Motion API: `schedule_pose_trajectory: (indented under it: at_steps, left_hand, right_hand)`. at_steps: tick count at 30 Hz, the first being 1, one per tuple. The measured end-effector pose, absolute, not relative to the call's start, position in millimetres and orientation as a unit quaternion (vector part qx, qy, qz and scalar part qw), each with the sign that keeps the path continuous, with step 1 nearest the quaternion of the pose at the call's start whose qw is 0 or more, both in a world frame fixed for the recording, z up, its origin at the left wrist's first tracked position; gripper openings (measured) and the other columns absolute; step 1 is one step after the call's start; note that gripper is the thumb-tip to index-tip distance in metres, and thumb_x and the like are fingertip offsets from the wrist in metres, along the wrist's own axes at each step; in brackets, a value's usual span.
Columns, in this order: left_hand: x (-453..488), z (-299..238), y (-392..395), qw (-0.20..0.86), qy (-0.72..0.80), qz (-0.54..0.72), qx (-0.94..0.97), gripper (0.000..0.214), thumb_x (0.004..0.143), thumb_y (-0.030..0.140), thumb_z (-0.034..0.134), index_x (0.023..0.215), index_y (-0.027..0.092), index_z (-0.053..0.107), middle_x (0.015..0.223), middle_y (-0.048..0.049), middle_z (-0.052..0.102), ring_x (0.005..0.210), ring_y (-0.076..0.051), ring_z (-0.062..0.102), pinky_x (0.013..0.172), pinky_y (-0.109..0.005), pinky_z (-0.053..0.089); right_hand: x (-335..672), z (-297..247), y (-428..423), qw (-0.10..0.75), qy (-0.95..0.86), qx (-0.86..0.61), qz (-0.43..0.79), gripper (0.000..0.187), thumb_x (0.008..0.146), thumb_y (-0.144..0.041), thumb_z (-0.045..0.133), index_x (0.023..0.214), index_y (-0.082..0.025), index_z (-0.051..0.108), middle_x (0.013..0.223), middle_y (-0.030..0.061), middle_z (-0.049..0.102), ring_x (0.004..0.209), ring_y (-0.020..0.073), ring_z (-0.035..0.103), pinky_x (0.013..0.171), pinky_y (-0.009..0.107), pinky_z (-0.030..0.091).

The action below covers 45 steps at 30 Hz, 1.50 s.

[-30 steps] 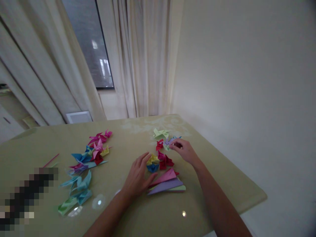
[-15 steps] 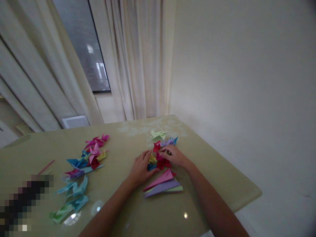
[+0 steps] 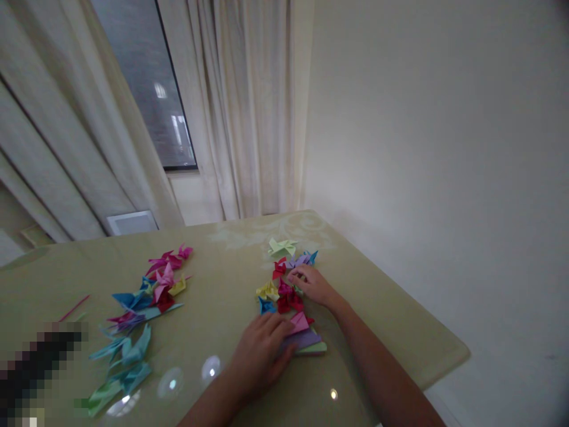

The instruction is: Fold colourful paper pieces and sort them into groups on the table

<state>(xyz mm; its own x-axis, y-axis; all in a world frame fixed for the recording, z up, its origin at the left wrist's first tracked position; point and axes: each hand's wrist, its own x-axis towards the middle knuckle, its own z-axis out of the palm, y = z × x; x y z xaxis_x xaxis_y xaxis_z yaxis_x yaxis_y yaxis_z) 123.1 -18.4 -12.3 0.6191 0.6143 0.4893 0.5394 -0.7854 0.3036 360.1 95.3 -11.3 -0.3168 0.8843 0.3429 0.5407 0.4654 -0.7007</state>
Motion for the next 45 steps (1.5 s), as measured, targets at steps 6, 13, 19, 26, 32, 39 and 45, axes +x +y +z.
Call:
schedule_pose_trajectory:
  at_steps: [6, 13, 19, 26, 32, 39, 45]
  left_hand:
    - [128, -44, -32, 0.115, 0.360, 0.219, 0.899, 0.040, 0.093, 0.024, 0.067, 0.132, 0.031, 0.061, 0.140, -0.0077, 0.066, 0.125, -0.030, 0.063, 0.104, -0.049, 0.057]
    - [121, -18, -34, 0.179, 0.318, 0.207, 0.908, 0.043, 0.092, 0.027, 0.073, 0.133, 0.034, 0.062, 0.139, -0.0071, 0.066, 0.126, -0.029, 0.063, 0.106, -0.045, 0.055]
    - [50, 15, 9, 0.125, 0.462, 0.305, 0.823, 0.024, 0.105, 0.037, 0.050, 0.106, 0.025, 0.070, 0.107, -0.0083, 0.074, 0.101, -0.024, 0.070, 0.092, -0.037, 0.058]
    - [-58, -11, 39, -0.152, 0.723, 0.099, 0.666, 0.037, 0.099, 0.020, 0.048, 0.130, 0.020, 0.069, 0.147, -0.0203, 0.055, 0.131, -0.040, 0.055, 0.102, -0.057, 0.049]
    - [-55, -11, 44, -0.025, 0.682, 0.147, 0.716, 0.032, 0.095, 0.008, 0.041, 0.096, 0.019, 0.070, 0.114, -0.0129, 0.067, 0.105, -0.027, 0.067, 0.092, -0.038, 0.052]
    - [10, 0, 22, 0.036, 0.494, 0.332, 0.803, 0.024, 0.102, 0.016, 0.039, 0.090, 0.023, 0.059, 0.097, -0.0044, 0.068, 0.090, -0.020, 0.068, 0.081, -0.030, 0.055]
    - [60, -4, -5, 0.027, 0.291, 0.387, 0.875, 0.016, 0.104, 0.012, 0.048, 0.102, 0.024, 0.059, 0.112, -0.0036, 0.072, 0.102, -0.019, 0.069, 0.087, -0.029, 0.058]
  right_hand:
    - [352, -10, 88, 0.340, -0.788, -0.431, 0.278, 0.038, 0.102, -0.053, 0.060, 0.109, -0.019, 0.077, 0.108, 0.0092, 0.076, 0.093, 0.0221, 0.069, 0.083, 0.033, 0.053]
    - [349, -13, 86, 0.331, -0.800, -0.406, 0.293, 0.035, 0.100, -0.050, 0.064, 0.116, -0.022, 0.076, 0.117, 0.0084, 0.076, 0.106, 0.0246, 0.070, 0.091, 0.035, 0.053]
    - [351, -10, 88, 0.342, -0.781, -0.444, 0.276, 0.036, 0.102, -0.050, 0.059, 0.106, -0.019, 0.077, 0.103, 0.0089, 0.077, 0.091, 0.0224, 0.070, 0.077, 0.031, 0.052]
    - [346, -8, 85, 0.314, -0.799, -0.454, 0.241, 0.030, 0.102, -0.044, 0.060, 0.098, -0.019, 0.077, 0.093, 0.0069, 0.076, 0.082, 0.0204, 0.067, 0.072, 0.030, 0.048]
    - [341, -3, 80, 0.308, -0.808, -0.446, 0.229, 0.029, 0.103, -0.042, 0.058, 0.098, -0.019, 0.076, 0.094, 0.0072, 0.074, 0.083, 0.0210, 0.067, 0.073, 0.031, 0.048]
    - [316, 18, 59, 0.386, -0.804, -0.418, 0.172, 0.025, 0.103, -0.042, 0.062, 0.110, -0.021, 0.074, 0.107, 0.0101, 0.072, 0.103, 0.0262, 0.064, 0.094, 0.039, 0.049]
    - [291, 18, 37, 0.323, -0.846, -0.311, 0.290, 0.025, 0.100, -0.041, 0.069, 0.118, -0.024, 0.074, 0.107, 0.0070, 0.076, 0.096, 0.0227, 0.068, 0.088, 0.034, 0.051]
